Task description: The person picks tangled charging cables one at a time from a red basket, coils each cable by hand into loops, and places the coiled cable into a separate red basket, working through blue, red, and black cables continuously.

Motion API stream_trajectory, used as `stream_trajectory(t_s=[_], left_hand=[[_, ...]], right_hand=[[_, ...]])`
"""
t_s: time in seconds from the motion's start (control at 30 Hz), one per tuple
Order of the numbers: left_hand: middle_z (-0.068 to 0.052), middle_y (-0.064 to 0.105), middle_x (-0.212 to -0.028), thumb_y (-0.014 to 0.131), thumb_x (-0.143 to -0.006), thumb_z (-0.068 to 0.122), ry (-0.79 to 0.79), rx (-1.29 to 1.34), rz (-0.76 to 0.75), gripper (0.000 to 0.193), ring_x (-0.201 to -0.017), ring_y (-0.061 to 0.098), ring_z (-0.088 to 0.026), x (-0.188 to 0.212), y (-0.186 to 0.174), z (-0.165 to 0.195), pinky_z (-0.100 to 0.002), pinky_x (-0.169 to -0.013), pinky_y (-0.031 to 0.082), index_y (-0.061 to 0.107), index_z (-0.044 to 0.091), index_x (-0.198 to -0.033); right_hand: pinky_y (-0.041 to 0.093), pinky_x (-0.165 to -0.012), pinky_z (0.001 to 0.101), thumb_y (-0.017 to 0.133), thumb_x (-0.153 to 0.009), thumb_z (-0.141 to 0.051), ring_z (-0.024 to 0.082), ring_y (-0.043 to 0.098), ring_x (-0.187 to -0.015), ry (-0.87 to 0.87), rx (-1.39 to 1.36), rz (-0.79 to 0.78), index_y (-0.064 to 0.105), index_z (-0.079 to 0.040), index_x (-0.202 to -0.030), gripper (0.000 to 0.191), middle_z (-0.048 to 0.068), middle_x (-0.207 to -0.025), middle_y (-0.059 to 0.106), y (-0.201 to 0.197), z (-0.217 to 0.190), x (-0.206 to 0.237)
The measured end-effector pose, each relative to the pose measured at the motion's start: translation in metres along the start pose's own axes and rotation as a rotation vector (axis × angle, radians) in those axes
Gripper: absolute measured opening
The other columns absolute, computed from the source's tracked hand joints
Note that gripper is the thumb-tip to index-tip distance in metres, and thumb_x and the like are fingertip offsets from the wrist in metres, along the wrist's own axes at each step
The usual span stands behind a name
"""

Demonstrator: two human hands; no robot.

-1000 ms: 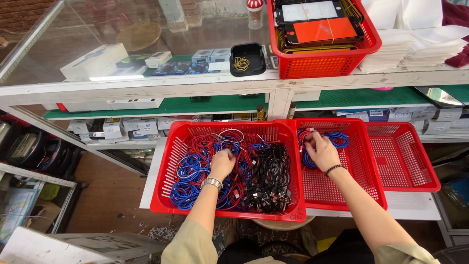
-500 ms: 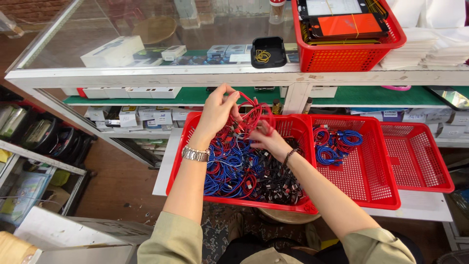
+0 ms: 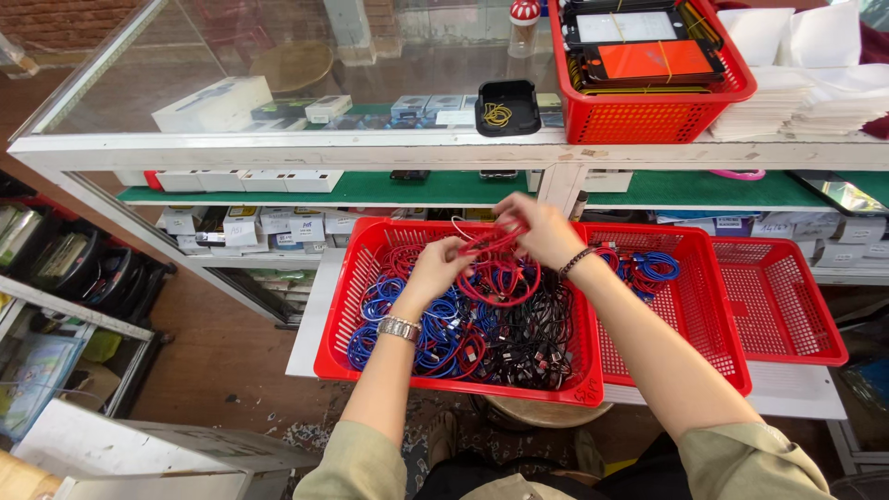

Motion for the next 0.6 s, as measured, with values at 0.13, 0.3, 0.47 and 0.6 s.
stream_trajectory(t_s=[0.13, 0.3, 0.47, 0.6], left_hand=[[-0.007, 0.070, -0.075, 0.074, -0.094, 0.029, -0.048, 0.035, 0.070, 0.035, -0.062, 0.067, -0.014, 0.008, -0.034, 0.007, -0.027, -0.057, 0.055, 0.073, 0.000, -0.112], [-0.008, 0.069, -0.106, 0.079, -0.088, 0.032, -0.160, -0.174, -0.332, 0.053, -0.090, 0.064, -0.015, 0.031, -0.044, 0.017, -0.030, -0.073, 0.052, 0.065, 0.007, -0.133], [-0.008, 0.058, -0.146, 0.067, -0.098, 0.036, 0.154, 0.118, -0.287, 0.063, -0.134, 0.056, -0.014, 0.008, 0.005, 0.053, -0.031, -0.109, 0.046, 0.047, 0.009, -0.152], [-0.007, 0.069, -0.118, 0.062, -0.102, 0.032, 0.144, 0.447, -0.270, 0.050, -0.111, 0.070, -0.019, -0.015, 0.042, 0.060, -0.033, -0.093, 0.060, 0.058, 0.002, -0.142]], right_hand=[[0.058, -0.053, 0.0322, 0.052, -0.091, 0.001, 0.019, 0.070, -0.077, -0.045, -0.057, 0.327, 0.064, -0.004, -0.112, 0.024, 0.010, -0.099, 0.073, -0.071, -0.014, 0.006], [0.061, -0.058, 0.0292, 0.052, -0.102, -0.015, 0.013, 0.070, -0.083, -0.032, -0.315, 0.176, 0.063, -0.005, -0.113, 0.018, 0.005, -0.100, 0.069, -0.104, -0.017, 0.009], [0.064, -0.073, 0.0313, 0.057, -0.104, -0.018, 0.017, 0.073, -0.090, -0.157, -0.243, -0.071, 0.058, -0.004, -0.123, 0.024, 0.010, -0.101, 0.070, -0.069, -0.021, 0.013], [0.053, -0.100, 0.0369, 0.063, -0.102, -0.013, 0.021, 0.064, -0.117, -0.368, -0.208, -0.162, 0.054, -0.002, -0.133, 0.035, 0.013, -0.123, 0.066, -0.046, -0.029, 0.018]])
Point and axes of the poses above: each hand's wrist, its own x-axis away from the middle knuckle, its own y-axis out of the palm, z = x × y, the point moved 5 cm from there along -x, towards the middle knuckle
